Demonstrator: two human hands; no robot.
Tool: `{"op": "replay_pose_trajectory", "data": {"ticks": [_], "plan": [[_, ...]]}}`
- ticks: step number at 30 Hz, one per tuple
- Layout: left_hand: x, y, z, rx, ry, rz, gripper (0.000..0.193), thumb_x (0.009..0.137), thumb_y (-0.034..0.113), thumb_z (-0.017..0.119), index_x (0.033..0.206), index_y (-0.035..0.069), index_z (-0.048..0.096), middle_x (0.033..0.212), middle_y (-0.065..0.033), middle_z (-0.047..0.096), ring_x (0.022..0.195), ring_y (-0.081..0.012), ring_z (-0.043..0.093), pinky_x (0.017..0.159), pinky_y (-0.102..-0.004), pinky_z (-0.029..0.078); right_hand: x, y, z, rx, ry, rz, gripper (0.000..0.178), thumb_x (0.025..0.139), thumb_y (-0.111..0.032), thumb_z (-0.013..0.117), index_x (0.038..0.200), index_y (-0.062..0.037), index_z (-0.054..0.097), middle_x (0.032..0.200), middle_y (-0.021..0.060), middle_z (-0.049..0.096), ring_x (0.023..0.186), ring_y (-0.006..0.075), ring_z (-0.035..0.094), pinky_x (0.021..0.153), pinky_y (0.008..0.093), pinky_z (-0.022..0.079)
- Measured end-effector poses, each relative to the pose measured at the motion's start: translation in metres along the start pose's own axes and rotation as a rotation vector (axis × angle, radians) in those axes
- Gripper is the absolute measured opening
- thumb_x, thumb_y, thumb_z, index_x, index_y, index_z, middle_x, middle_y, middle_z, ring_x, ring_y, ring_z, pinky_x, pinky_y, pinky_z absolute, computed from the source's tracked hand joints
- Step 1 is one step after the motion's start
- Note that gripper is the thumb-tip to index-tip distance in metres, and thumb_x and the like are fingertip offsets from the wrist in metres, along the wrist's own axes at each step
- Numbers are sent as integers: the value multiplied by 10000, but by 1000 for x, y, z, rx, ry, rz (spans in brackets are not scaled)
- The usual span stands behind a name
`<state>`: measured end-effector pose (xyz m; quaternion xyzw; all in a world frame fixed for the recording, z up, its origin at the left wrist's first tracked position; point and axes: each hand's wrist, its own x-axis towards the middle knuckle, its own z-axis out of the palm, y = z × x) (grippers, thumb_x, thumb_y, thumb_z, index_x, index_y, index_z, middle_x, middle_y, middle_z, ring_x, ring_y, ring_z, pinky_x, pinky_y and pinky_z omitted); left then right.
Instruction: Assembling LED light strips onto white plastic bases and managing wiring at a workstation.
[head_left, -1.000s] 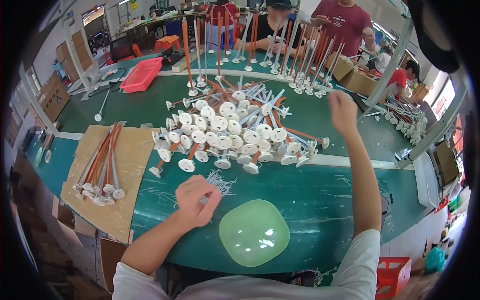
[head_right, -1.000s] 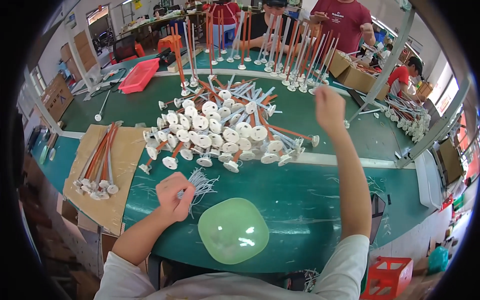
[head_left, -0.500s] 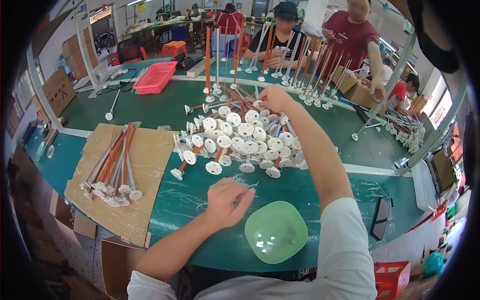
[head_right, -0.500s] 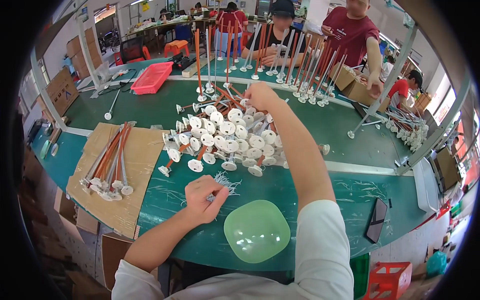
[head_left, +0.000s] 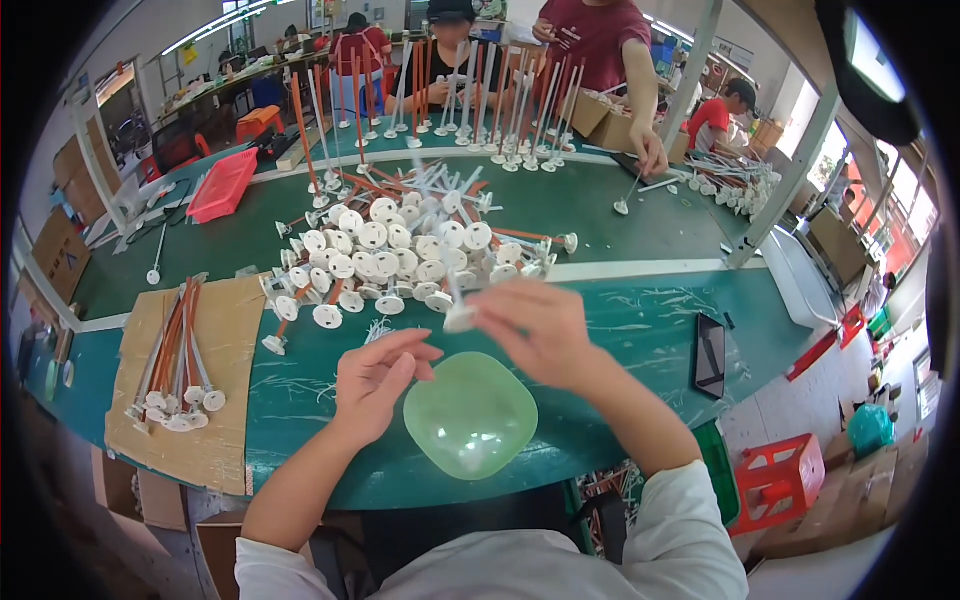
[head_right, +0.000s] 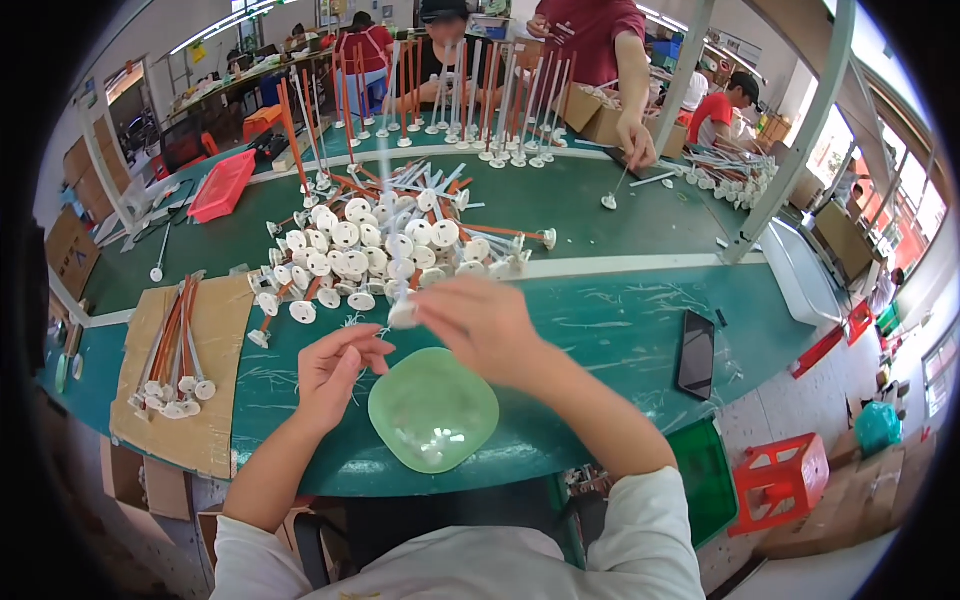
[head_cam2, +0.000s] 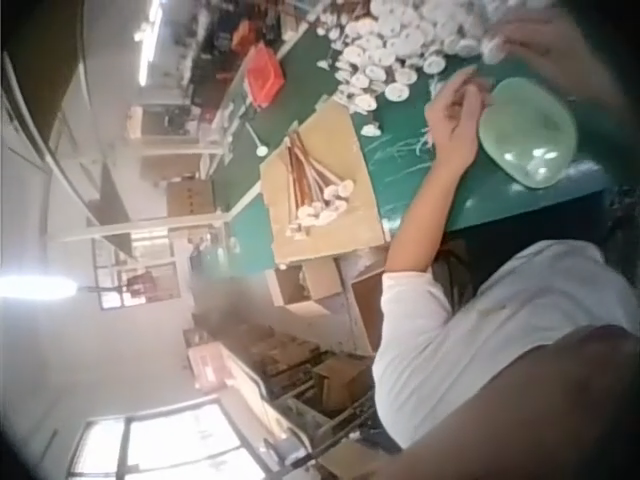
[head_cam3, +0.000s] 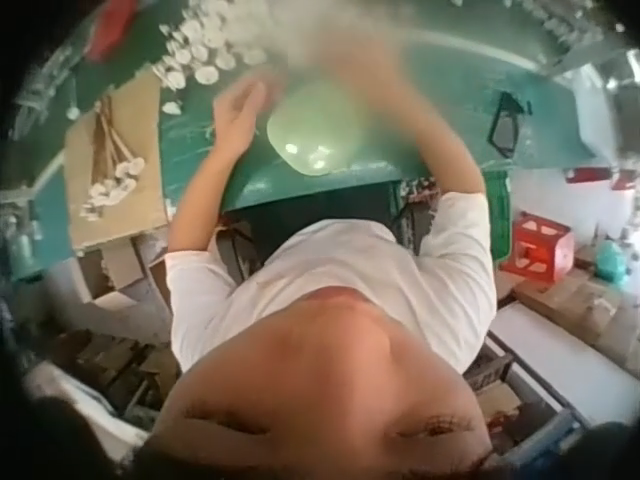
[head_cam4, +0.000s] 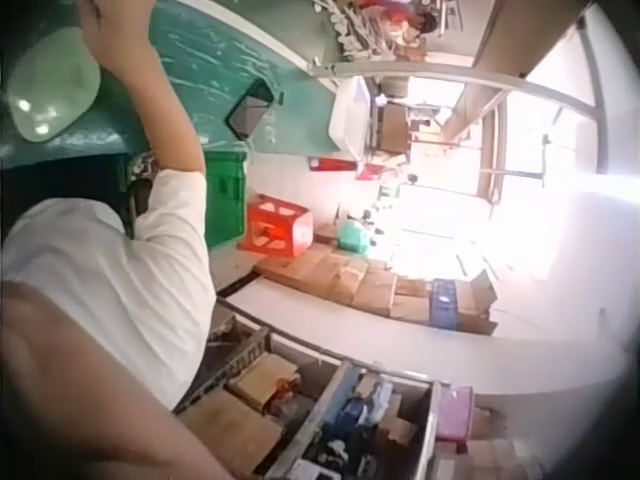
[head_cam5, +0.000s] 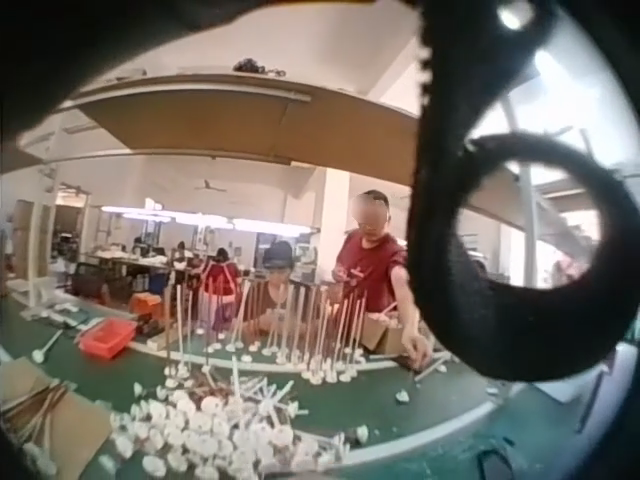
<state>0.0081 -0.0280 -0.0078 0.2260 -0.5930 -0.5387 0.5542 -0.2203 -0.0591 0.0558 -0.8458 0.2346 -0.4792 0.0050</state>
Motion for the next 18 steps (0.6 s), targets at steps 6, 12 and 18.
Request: {"op": "replay_pose_trajectory", "data": {"ticks": [6, 12, 18], "plan": [[-11, -3, 22, -281, -134, -171, 403, 928, 100, 576, 1297, -43, 497, 1201, -152, 592, 1047, -220, 619, 920, -362, 511, -31, -38, 16, 31, 122, -211, 318, 635, 58, 745, 941, 16, 670, 874, 113, 655, 721, 258, 655, 612, 326, 544], [-16, -3, 13, -100, -223, -167, 478, 844, 67, 652, 1265, -89, 488, 1106, -143, 635, 1033, -221, 632, 902, -376, 531, -41, -37, 23, -16, 159, -273, 333, 592, 62, 740, 917, 23, 679, 874, 107, 656, 694, 254, 655, 573, 300, 546], [-11, -3, 8, -219, -196, -274, 491, 816, 55, 684, 1248, -90, 502, 1074, -154, 652, 999, -232, 651, 877, -366, 540, -38, -40, 26, -40, 113, -226, 305, 607, 68, 738, 904, 19, 686, 871, 118, 667, 693, 251, 656, 580, 299, 547]]}}
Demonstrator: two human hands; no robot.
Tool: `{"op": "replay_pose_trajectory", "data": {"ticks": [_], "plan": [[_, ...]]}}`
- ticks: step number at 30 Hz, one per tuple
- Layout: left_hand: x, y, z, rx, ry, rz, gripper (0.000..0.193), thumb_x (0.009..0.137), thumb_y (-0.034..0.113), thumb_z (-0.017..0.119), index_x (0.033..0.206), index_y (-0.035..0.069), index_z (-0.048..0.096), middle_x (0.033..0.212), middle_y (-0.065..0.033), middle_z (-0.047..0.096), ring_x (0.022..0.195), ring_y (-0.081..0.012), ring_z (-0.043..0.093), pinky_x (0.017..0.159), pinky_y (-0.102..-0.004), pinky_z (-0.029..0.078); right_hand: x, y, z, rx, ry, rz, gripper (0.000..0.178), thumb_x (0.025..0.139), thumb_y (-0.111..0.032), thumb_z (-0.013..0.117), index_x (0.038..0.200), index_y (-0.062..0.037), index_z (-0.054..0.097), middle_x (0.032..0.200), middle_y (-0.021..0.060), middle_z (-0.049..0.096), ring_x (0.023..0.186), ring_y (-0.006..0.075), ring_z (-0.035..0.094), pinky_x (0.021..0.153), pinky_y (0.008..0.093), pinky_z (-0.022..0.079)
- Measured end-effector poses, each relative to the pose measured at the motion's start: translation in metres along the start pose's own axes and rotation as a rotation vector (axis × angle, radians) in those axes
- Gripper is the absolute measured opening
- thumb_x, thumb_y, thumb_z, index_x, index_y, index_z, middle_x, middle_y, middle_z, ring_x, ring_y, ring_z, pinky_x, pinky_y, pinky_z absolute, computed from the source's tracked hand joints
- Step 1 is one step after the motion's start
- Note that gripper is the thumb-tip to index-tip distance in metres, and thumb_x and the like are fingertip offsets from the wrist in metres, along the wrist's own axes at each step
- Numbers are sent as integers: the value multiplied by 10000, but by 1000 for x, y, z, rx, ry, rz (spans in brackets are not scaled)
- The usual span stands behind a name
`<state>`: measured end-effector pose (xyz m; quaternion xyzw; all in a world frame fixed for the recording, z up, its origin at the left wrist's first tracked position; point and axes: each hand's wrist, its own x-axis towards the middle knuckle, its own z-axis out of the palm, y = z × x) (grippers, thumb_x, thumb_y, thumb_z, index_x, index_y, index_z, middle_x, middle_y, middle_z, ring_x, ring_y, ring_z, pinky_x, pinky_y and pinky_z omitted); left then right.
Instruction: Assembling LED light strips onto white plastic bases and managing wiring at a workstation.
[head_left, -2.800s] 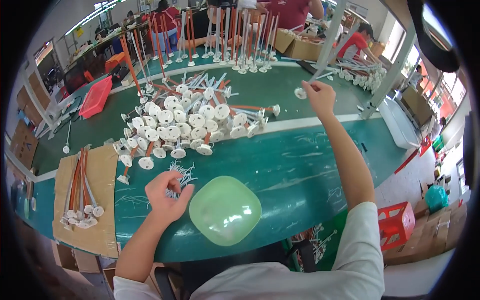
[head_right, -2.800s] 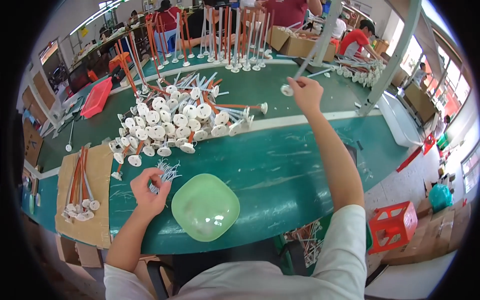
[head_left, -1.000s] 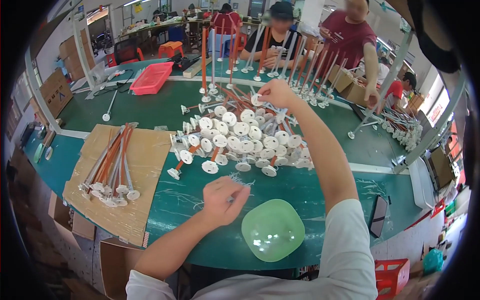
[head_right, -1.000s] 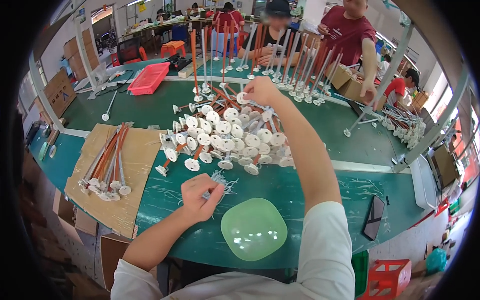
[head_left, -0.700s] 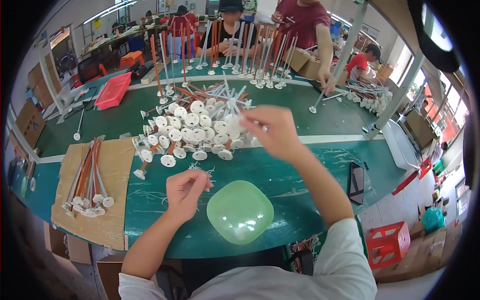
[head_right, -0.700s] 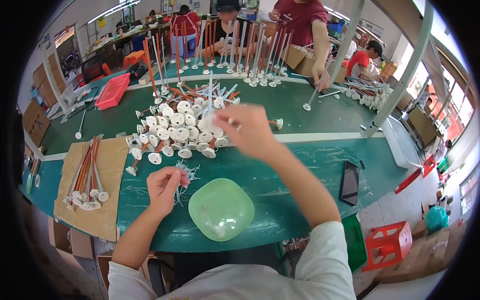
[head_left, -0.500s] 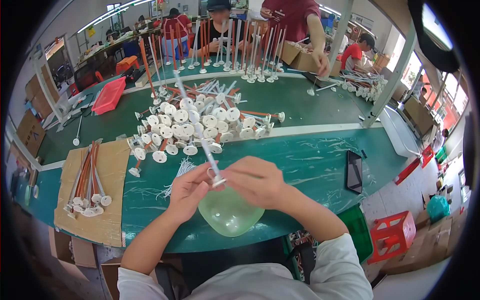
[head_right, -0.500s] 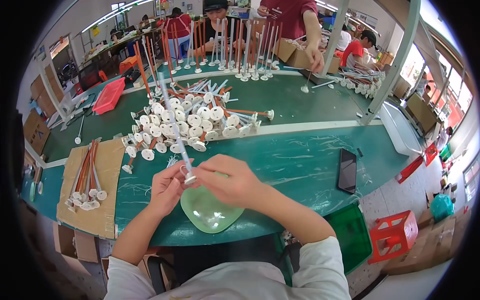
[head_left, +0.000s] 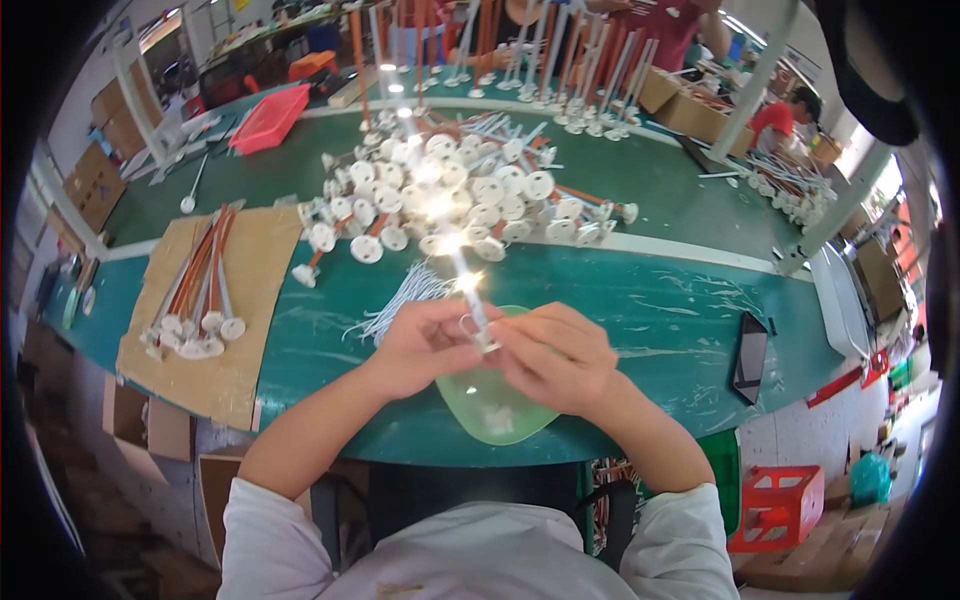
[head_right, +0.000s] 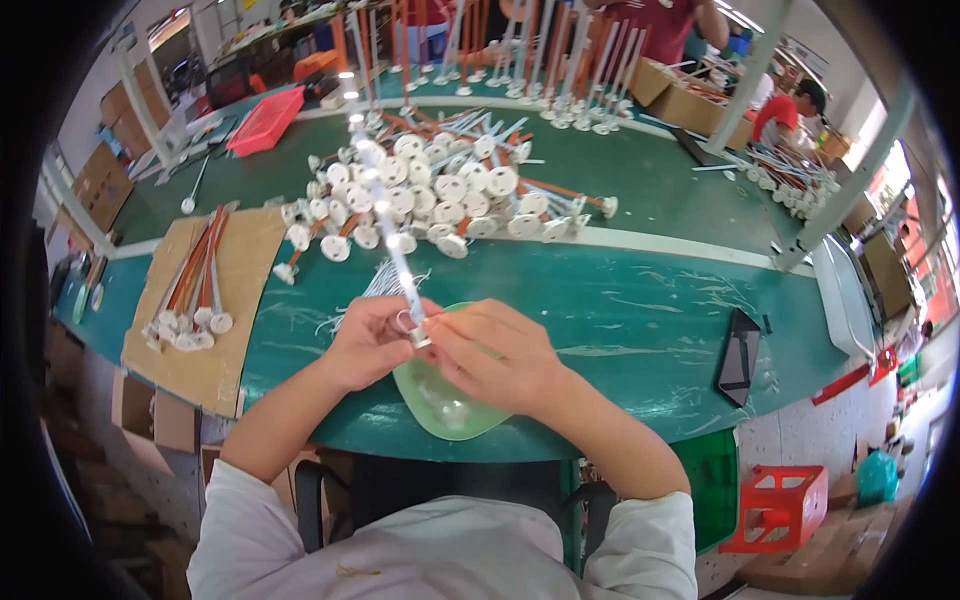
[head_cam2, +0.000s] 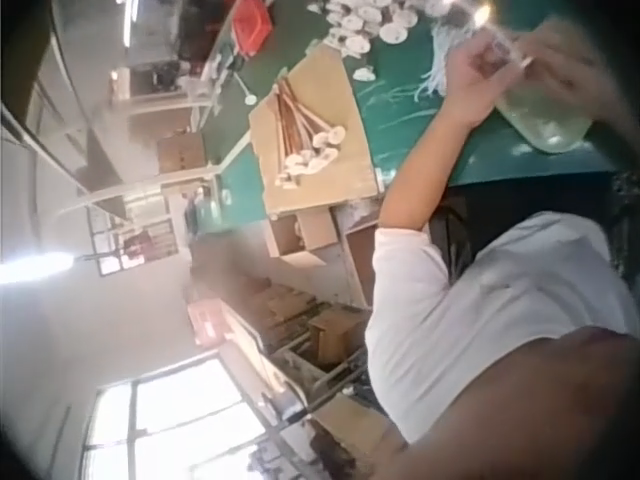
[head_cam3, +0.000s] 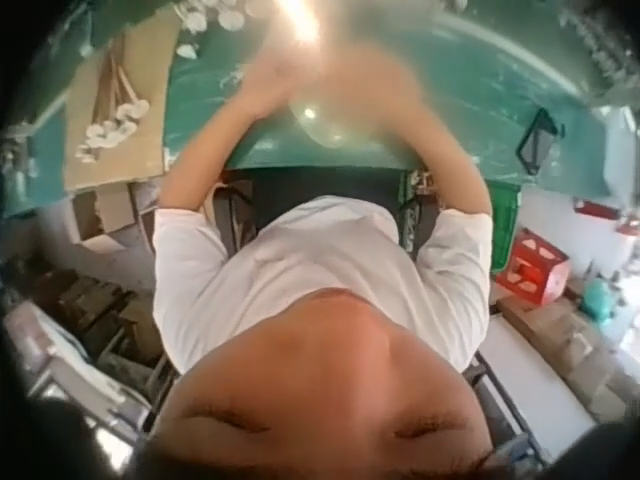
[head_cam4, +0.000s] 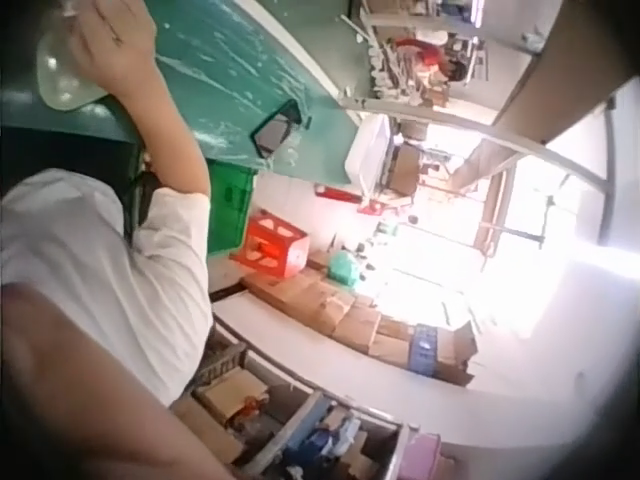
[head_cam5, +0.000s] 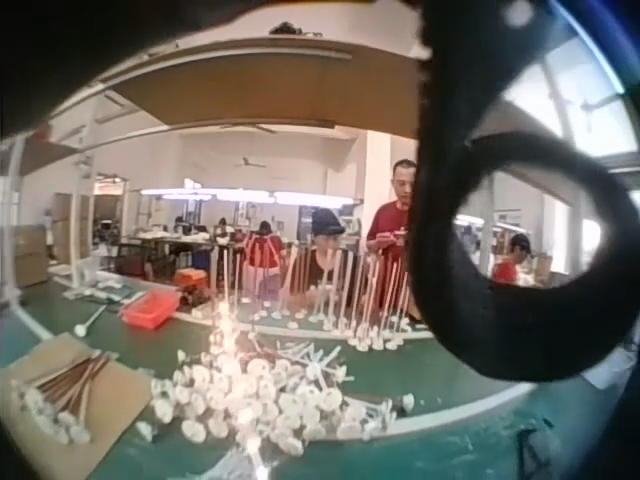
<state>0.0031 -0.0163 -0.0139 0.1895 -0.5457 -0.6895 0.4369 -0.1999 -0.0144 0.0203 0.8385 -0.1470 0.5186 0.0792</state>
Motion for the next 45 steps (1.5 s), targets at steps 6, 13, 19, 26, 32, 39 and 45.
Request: {"op": "replay_pose_trajectory", "data": {"ticks": [6, 13, 19, 26, 32, 39, 45], "plan": [[1, 6, 2, -187, -103, 23, 515, 817, 72, 717, 1255, -88, 499, 1075, -181, 660, 945, -251, 678, 862, -362, 539, -3, 1, 1, 120, 7, 14, 260, 640, 70, 734, 889, 12, 685, 888, 129, 677, 698, 260, 657, 588, 303, 540], [0, 8, -5, -98, -159, 13, 507, 814, -1, 697, 1281, -68, 512, 1116, -127, 646, 1024, -196, 635, 912, -335, 507, -8, -3, 0, 88, -31, 17, 236, 644, 73, 727, 867, 12, 681, 878, 127, 674, 700, 262, 658, 566, 294, 529], [-1, 14, -9, 56, -186, 7, 481, 797, -54, 691, 1255, -56, 545, 1213, -134, 601, 1094, -186, 589, 959, -351, 477, -11, -1, -3, -3, -53, -145, 194, 660, 48, 739, 841, 7, 682, 856, 129, 673, 699, 254, 663, 554, 309, 531], [6, 22, -18, 512, -48, 42, 423, 788, 6, 723, 1193, -21, 602, 1157, -103, 642, 1035, -166, 617, 930, -335, 482, -9, 8, -20, -83, -318, 498, 184, 691, -43, 762, 855, -17, 682, 813, 107, 664, 641, 233, 634, 557, 282, 517], [9, 16, -21, 686, -198, 130, 408, 788, 87, 736, 1168, -10, 623, 1091, -123, 675, 1036, -218, 642, 913, -334, 489, -16, 3, -19, 297, -807, 446, 248, 718, -100, 738, 948, -29, 675, 880, 115, 661, 745, 280, 643, 686, 354, 533], [10, 18, -21, 725, -253, 200, 405, 795, 63, 725, 1176, -24, 615, 1150, -141, 653, 1087, -245, 623, 968, -370, 475, -16, 8, -18, 415, -1056, 497, 161, 728, -46, 682, 887, -28, 675, 846, 112, 661, 784, 305, 638, 716, 379, 517], [7, 14, -20, 505, -214, 110, 429, 803, 10, 707, 1212, -35, 586, 1203, -156, 618, 1138, -255, 590, 989, -386, 467, -12, 8, -18, 492, -888, 500, 107, 763, -34, 669, 870, -36, 673, 831, 101, 662, 751, 278, 641, 684, 358, 519]]}}
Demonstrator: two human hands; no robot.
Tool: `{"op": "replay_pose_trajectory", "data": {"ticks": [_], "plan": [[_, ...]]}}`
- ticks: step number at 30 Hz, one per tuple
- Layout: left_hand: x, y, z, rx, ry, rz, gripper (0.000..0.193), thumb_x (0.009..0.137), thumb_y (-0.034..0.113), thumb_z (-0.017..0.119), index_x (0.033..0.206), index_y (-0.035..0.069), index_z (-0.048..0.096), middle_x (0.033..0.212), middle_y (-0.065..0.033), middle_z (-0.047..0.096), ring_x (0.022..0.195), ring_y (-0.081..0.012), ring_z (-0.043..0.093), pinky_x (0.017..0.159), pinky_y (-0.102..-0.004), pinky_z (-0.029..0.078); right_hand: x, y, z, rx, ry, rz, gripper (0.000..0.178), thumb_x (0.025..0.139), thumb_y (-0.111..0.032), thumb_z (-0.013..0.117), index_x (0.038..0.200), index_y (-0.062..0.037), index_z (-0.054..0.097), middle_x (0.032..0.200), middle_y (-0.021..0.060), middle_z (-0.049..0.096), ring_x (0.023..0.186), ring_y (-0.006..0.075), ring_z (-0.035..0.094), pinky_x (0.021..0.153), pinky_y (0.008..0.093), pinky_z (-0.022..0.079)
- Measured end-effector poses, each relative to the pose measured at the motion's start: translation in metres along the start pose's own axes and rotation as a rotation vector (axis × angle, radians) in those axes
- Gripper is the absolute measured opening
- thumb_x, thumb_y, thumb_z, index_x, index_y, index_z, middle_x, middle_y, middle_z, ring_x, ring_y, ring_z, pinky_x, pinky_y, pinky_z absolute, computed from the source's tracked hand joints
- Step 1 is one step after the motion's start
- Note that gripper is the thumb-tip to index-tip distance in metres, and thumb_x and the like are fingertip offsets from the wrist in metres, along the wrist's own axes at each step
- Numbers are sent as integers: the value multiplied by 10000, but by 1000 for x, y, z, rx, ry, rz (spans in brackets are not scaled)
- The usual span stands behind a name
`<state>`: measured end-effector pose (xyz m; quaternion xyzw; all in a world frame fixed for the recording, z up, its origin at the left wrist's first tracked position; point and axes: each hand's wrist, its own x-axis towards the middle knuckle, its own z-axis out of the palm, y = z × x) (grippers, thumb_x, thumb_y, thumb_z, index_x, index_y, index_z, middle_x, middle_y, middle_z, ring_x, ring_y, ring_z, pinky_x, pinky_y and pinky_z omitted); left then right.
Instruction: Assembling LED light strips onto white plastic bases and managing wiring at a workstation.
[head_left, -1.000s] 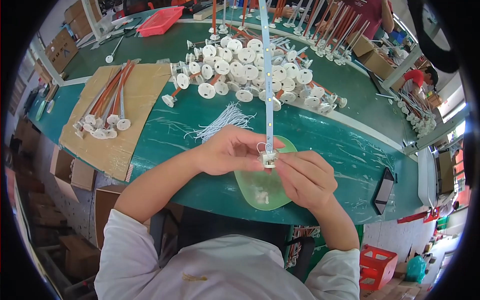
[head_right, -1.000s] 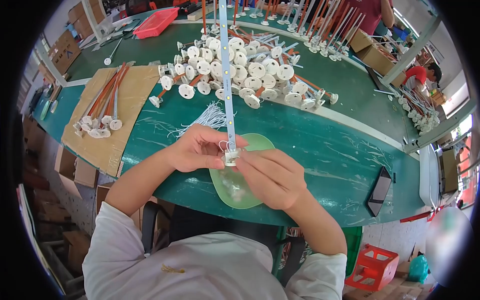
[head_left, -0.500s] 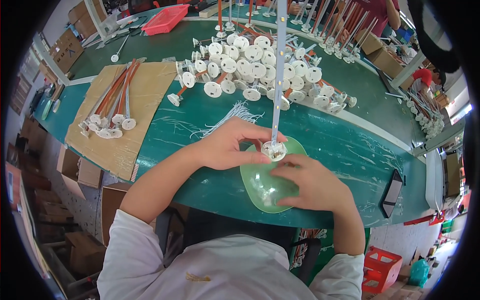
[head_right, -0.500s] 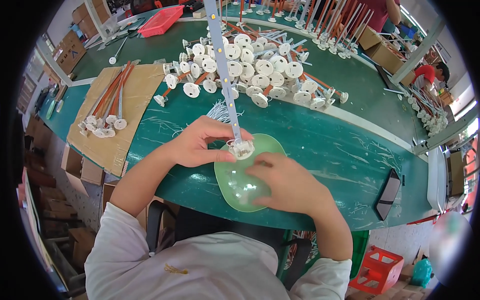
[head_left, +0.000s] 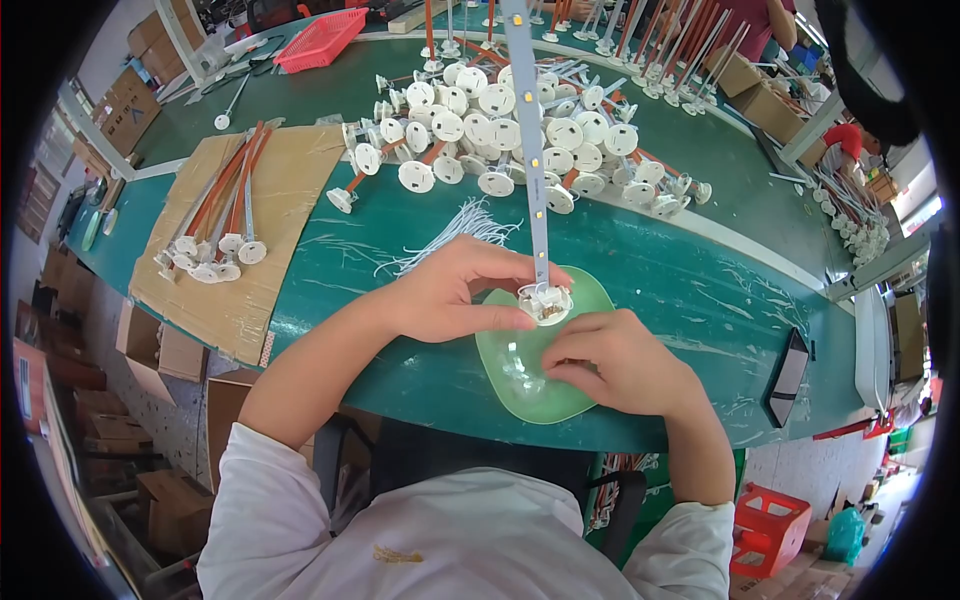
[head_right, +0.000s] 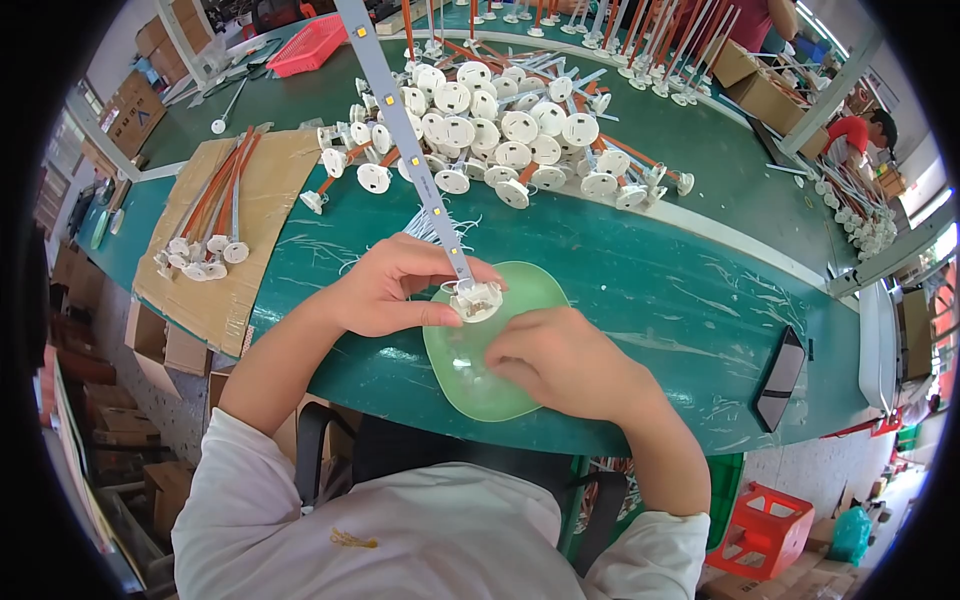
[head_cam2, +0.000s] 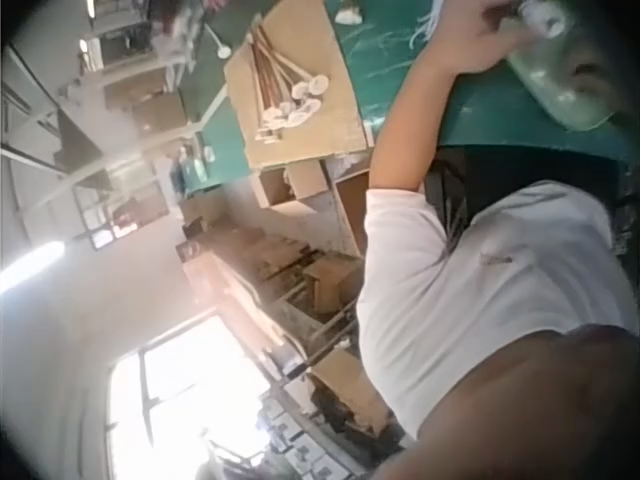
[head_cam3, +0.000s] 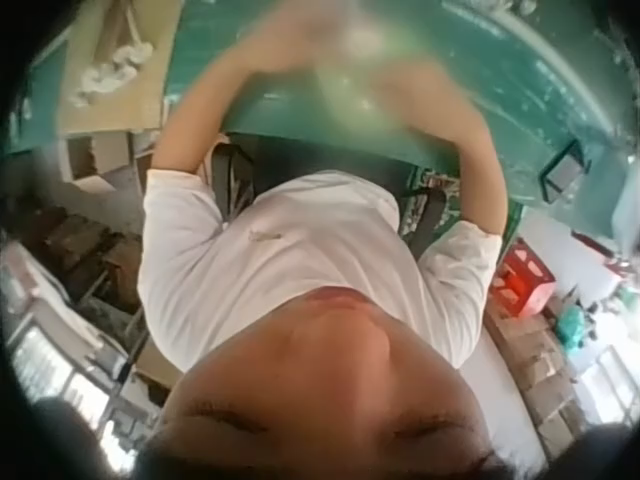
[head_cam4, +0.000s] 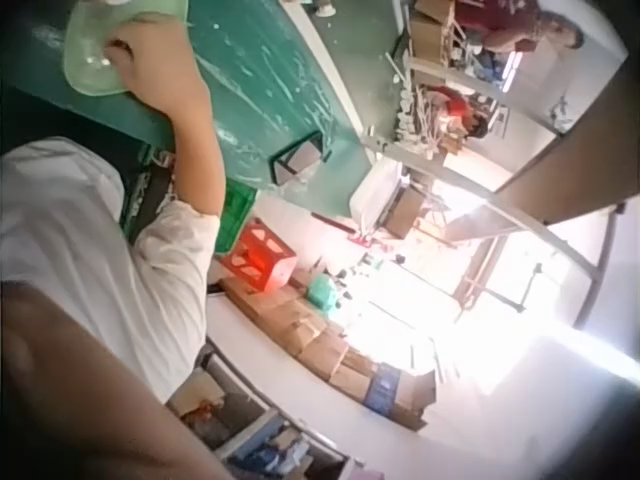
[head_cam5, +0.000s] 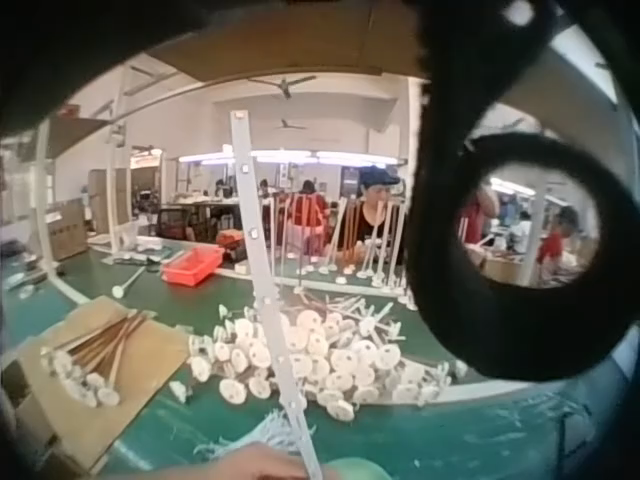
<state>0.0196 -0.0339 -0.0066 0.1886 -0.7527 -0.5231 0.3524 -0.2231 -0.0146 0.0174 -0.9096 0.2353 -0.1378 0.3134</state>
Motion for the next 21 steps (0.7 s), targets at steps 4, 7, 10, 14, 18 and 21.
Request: {"op": "replay_pose_trajectory", "data": {"ticks": [4, 7, 10, 14, 18, 21], "plan": [[-1, -2, 2, -128, 69, 6, 435, 807, -4, 701, 1221, -35, 574, 1210, -161, 607, 1148, -255, 580, 987, -395, 466, 3, -5, -2, 100, 126, 26, 96, 780, -31, 673, 876, -33, 674, 830, 99, 666, 746, 261, 649, 640, 328, 516], [0, -1, 2, -179, 97, -16, 441, 807, 9, 708, 1223, -29, 569, 1214, -150, 602, 1134, -238, 581, 987, -389, 458, 5, -3, -3, 51, 207, -2, 85, 798, -18, 665, 883, -16, 665, 842, 96, 675, 722, 228, 666, 614, 288, 526], [0, -2, 0, -195, 104, -58, 451, 808, 39, 717, 1226, -26, 562, 1214, -133, 595, 1109, -211, 583, 981, -374, 451, 5, -5, 1, 204, 314, 76, 65, 828, 15, 644, 893, 13, 651, 844, 88, 685, 706, 172, 677, 612, 256, 542], [-1, 3, 2, -244, 111, -103, 443, 819, 73, 711, 1220, -33, 558, 1171, -110, 614, 1050, -182, 603, 954, -351, 462, 3, -8, 7, 366, 426, 114, 53, 849, 49, 620, 899, 41, 636, 841, 88, 689, 719, 136, 677, 625, 247, 555], [-2, 0, 4, -330, 125, -79, 390, 863, 26, 651, 1237, -18, 545, 1104, -91, 646, 1022, -149, 618, 909, -322, 487, 6, -6, 14, 455, 455, 151, 82, 833, 73, 632, 913, 60, 636, 860, 103, 695, 780, 145, 689, 662, 258, 565], [-3, -1, 7, -406, 144, -68, 408, 870, 25, 644, 1256, -31, 527, 1102, -105, 649, 1017, -161, 624, 924, -329, 484, 7, -9, 15, 442, 466, 133, 124, 820, 69, 649, 943, 62, 657, 889, 109, 704, 803, 151, 694, 688, 256, 568]]}}
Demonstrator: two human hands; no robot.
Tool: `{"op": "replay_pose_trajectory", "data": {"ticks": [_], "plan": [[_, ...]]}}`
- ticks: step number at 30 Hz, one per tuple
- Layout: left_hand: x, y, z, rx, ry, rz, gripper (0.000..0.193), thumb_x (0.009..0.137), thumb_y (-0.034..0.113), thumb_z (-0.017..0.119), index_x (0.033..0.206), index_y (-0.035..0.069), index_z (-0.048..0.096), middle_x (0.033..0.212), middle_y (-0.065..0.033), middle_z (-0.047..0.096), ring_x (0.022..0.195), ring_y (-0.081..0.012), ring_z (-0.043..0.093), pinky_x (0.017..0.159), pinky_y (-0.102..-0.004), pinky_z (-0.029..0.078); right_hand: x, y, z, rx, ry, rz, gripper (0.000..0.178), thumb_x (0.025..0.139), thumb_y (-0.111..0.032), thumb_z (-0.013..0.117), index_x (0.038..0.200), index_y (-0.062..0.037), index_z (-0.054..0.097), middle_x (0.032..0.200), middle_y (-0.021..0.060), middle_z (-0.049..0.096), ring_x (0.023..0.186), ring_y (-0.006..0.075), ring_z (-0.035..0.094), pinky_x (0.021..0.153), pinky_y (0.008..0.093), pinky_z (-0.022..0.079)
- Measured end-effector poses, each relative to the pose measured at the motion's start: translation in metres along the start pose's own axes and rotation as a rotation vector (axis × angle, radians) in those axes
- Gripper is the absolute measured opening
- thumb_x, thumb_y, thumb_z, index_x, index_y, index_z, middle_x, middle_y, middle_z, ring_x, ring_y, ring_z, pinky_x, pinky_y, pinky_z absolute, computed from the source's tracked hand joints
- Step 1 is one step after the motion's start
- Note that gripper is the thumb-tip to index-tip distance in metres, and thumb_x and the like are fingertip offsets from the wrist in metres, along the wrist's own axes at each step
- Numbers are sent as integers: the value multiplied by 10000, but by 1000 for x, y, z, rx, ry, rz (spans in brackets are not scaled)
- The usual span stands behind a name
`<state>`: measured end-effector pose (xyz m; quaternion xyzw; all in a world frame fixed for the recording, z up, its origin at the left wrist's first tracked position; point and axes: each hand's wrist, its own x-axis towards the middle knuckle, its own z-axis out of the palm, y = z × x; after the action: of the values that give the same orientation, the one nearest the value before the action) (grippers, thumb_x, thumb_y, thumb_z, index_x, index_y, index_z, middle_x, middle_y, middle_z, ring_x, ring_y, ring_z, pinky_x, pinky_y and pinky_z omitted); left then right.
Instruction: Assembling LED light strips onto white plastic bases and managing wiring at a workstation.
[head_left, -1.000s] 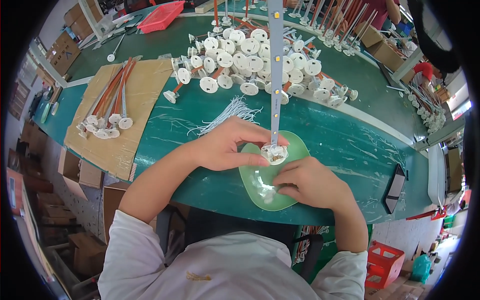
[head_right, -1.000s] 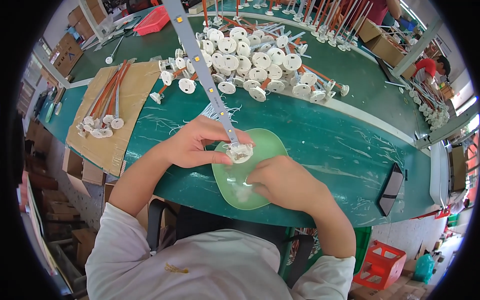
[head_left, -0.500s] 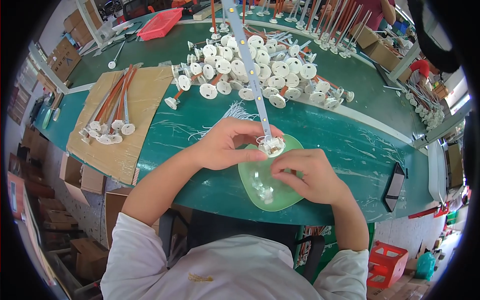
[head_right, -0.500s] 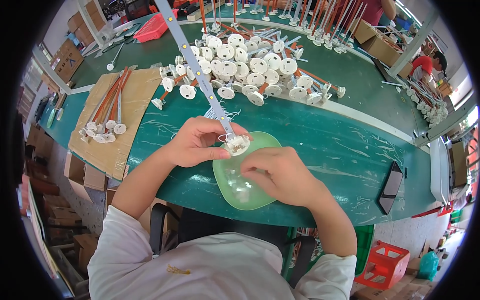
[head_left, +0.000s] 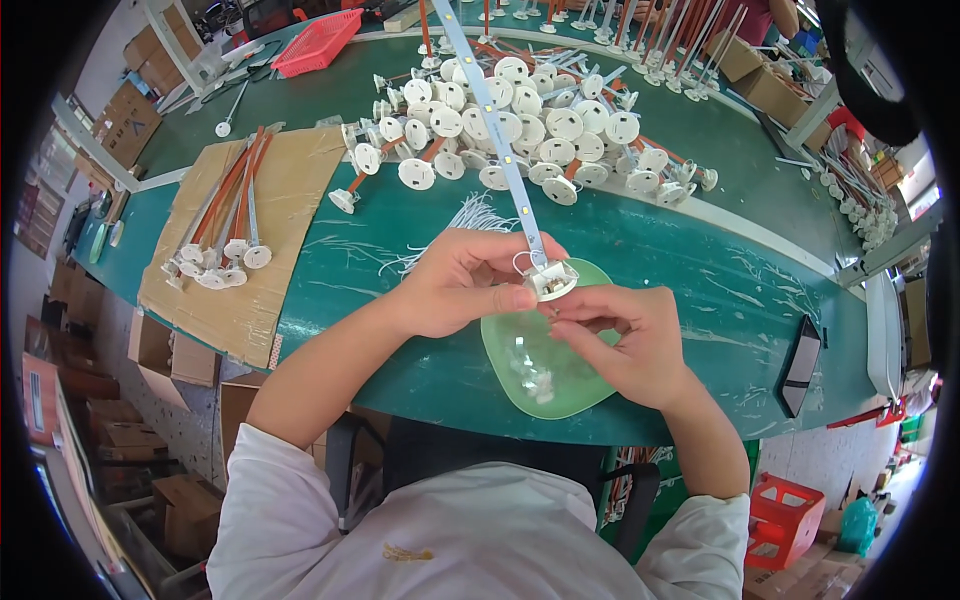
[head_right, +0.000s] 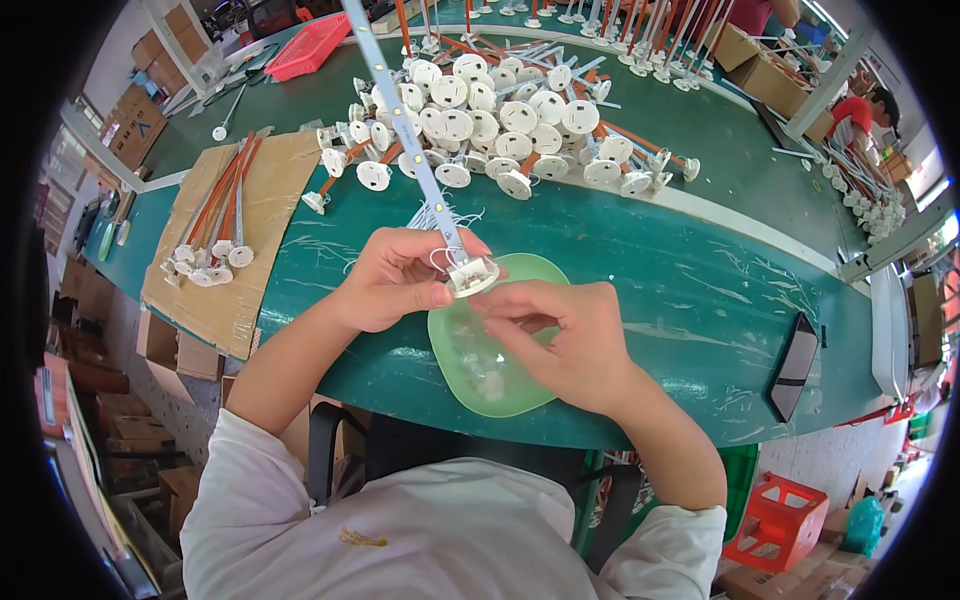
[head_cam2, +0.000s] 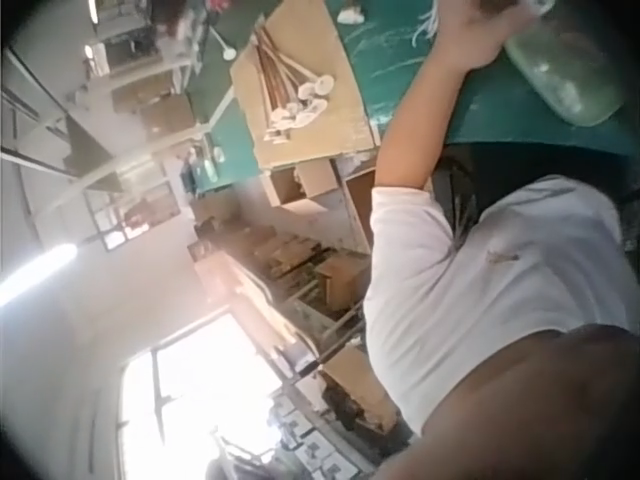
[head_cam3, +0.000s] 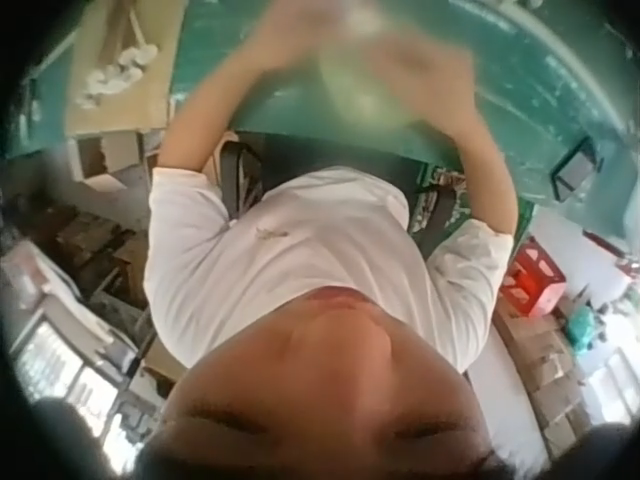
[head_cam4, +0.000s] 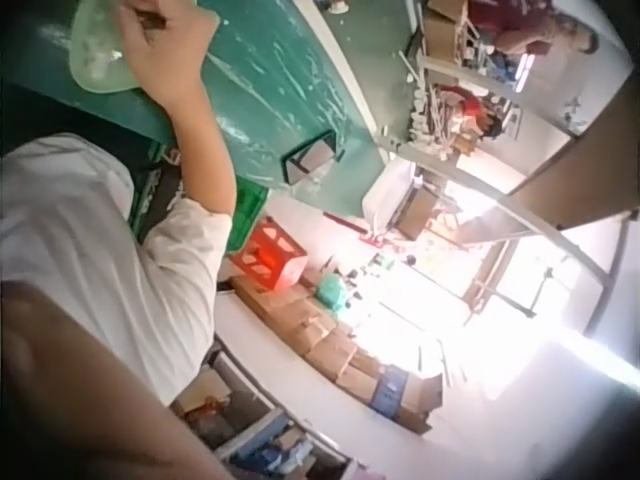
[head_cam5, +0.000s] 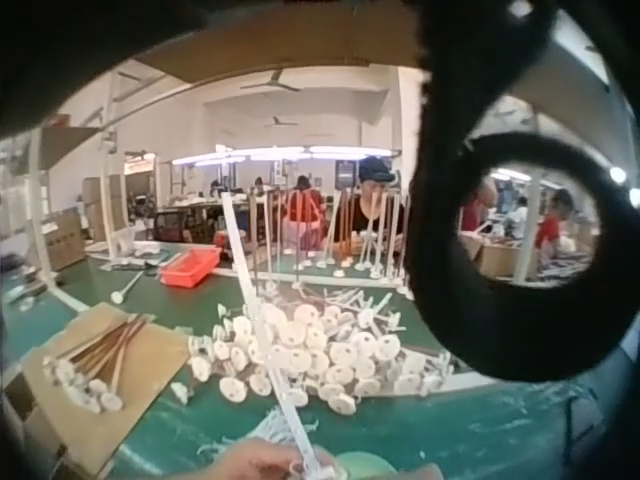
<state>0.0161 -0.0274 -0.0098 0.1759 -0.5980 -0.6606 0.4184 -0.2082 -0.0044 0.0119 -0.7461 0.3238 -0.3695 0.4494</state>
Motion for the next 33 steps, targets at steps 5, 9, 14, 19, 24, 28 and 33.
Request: {"op": "replay_pose_trajectory", "data": {"ticks": [5, 9, 14, 19, 24, 28, 33], "plan": [[-1, 1, 1, 62, 10, 37, 455, 872, 11, 636, 1302, -24, 492, 1086, -114, 661, 1027, -172, 626, 932, -330, 477, 1, -5, -2, -5, -5, 16, 187, 822, 9, 658, 1005, -4, 698, 869, 89, 718, 786, 157, 711, 700, 261, 579], [-1, 4, 2, 90, 23, -72, 532, 840, 120, 702, 1298, -44, 487, 1112, -138, 661, 1031, -181, 633, 933, -353, 486, 2, -3, -5, -66, -33, -12, 106, 826, 37, 651, 925, 57, 683, 871, 106, 708, 740, 144, 693, 651, 243, 560], [3, 2, 4, -7, 58, 53, 621, 858, 127, 682, 1366, -9, 352, 1095, -157, 664, 1023, -241, 646, 910, -351, 488, 3, -6, -8, -17, 11, 41, 61, 844, 7, 648, 874, 47, 683, 820, 92, 697, 702, 128, 681, 588, 227, 533], [1, 22, 20, 84, 173, 83, 564, 870, 184, 675, 1320, 24, 376, 1098, -197, 656, 992, -254, 655, 754, -286, 479, -1, -18, -10, 145, 124, 212, 67, 861, -18, 649, 832, 27, 688, 783, 69, 691, 698, 121, 674, 529, 210, 489], [-20, 35, 46, 104, 232, 83, 464, 898, 39, 607, 1311, 51, 396, 1109, -167, 653, 1013, -236, 640, 905, -365, 466, -19, -19, -12, 112, 160, 300, 49, 813, -21, 693, 810, 28, 697, 775, 75, 691, 668, 110, 661, 523, 211, 485], [-33, 16, 67, 25, 375, 116, 454, 915, 100, 605, 1311, 55, 389, 1116, -196, 648, 1027, -242, 637, 855, -317, 457, -28, -16, -3, 75, 255, 235, 52, 771, -20, 721, 790, 25, 707, 766, 74, 695, 643, 87, 633, 517, 213, 474], [-34, -6, 97, -185, 506, 295, 549, 910, 260, 632, 1348, 91, 348, 1222, -204, 585, 1146, -292, 554, 908, -380, 439, -58, -33, 36, -281, 438, -156, 64, 745, 5, 717, 806, 2, 700, 754, 92, 686, 625, 137, 618, 549, 250, 476]]}}
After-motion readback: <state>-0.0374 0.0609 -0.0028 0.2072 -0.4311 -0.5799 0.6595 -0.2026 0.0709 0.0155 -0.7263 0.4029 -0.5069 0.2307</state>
